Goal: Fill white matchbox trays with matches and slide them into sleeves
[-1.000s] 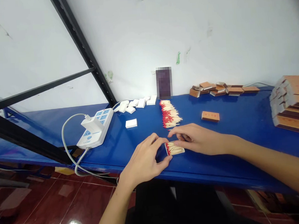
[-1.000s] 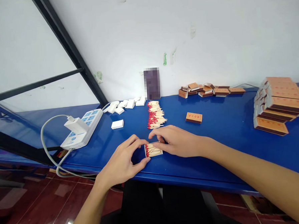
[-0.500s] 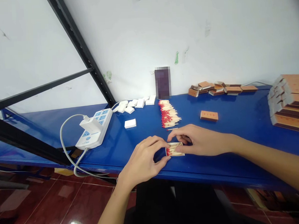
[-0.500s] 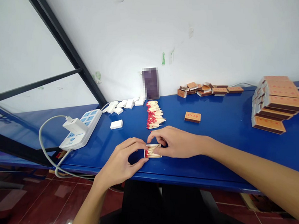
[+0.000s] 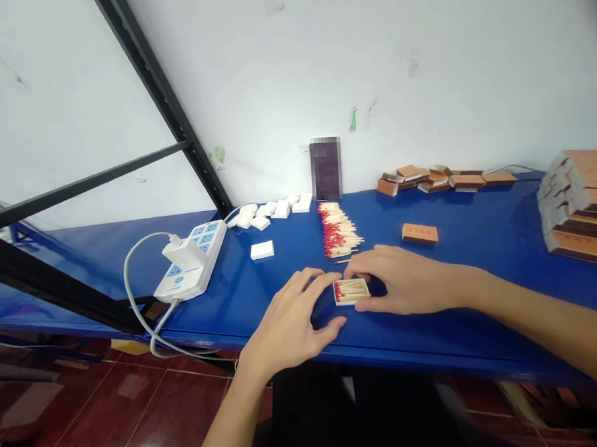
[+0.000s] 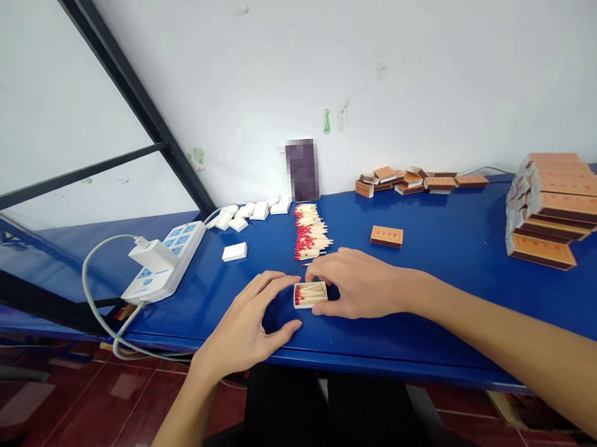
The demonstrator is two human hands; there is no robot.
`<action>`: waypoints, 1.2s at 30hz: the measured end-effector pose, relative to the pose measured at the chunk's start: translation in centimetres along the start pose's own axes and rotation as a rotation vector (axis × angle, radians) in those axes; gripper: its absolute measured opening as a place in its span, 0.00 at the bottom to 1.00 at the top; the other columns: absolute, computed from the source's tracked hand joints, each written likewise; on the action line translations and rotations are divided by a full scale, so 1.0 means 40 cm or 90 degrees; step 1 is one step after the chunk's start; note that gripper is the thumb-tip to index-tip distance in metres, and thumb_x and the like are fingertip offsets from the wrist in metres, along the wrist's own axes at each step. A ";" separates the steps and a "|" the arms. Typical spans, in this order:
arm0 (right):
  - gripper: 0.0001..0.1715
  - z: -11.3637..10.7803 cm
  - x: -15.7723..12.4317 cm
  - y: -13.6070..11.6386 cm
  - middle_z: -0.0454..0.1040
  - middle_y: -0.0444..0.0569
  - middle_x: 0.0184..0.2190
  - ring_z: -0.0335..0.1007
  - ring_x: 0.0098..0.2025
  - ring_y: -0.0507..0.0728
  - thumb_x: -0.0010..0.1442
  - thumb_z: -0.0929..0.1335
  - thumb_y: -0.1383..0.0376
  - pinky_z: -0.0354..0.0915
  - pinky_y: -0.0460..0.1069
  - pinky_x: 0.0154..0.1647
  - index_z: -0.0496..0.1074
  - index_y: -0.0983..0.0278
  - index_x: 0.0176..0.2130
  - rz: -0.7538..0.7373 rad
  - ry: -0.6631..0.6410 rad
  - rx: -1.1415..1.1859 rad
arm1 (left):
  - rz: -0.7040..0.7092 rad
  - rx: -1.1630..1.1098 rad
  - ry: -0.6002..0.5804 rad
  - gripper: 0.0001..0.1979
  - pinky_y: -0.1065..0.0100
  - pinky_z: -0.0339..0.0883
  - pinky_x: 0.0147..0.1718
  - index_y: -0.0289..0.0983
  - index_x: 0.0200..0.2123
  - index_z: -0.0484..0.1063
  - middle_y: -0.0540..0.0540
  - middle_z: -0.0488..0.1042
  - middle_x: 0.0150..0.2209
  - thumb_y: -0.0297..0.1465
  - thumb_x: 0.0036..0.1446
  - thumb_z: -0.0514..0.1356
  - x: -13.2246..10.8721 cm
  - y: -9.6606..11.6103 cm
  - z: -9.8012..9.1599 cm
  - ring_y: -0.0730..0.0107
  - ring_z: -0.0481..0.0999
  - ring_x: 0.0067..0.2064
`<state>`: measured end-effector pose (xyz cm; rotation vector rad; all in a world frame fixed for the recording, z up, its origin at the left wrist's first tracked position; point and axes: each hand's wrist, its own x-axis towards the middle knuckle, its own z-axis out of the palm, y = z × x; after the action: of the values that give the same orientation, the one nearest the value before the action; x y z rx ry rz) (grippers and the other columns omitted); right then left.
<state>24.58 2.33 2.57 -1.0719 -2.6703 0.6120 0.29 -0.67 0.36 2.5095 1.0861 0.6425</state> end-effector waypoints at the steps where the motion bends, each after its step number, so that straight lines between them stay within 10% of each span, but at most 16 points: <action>1: 0.20 0.001 0.000 0.000 0.77 0.48 0.40 0.70 0.39 0.59 0.61 0.68 0.49 0.60 0.54 0.42 0.73 0.60 0.44 -0.003 0.002 -0.002 | 0.005 0.004 -0.001 0.26 0.58 0.65 0.56 0.45 0.60 0.64 0.46 0.69 0.56 0.31 0.59 0.65 0.001 0.001 -0.001 0.58 0.70 0.54; 26: 0.19 0.015 -0.004 -0.036 0.75 0.49 0.49 0.70 0.46 0.61 0.72 0.55 0.54 0.59 0.57 0.48 0.67 0.58 0.52 -0.025 -0.028 0.049 | 0.049 -0.017 -0.022 0.12 0.60 0.60 0.56 0.41 0.51 0.69 0.48 0.75 0.49 0.30 0.64 0.62 0.003 -0.006 0.002 0.60 0.73 0.49; 36: 0.17 0.040 0.033 0.096 0.80 0.51 0.40 0.76 0.41 0.61 0.70 0.59 0.62 0.63 0.51 0.40 0.72 0.60 0.49 0.062 0.143 -0.137 | 0.044 0.001 -0.020 0.14 0.60 0.59 0.57 0.41 0.52 0.70 0.49 0.75 0.50 0.31 0.64 0.62 0.003 -0.008 0.004 0.61 0.74 0.50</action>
<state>25.48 5.27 -0.55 -1.2514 -2.5407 0.2068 0.26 -0.40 0.11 2.5598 0.9929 0.6195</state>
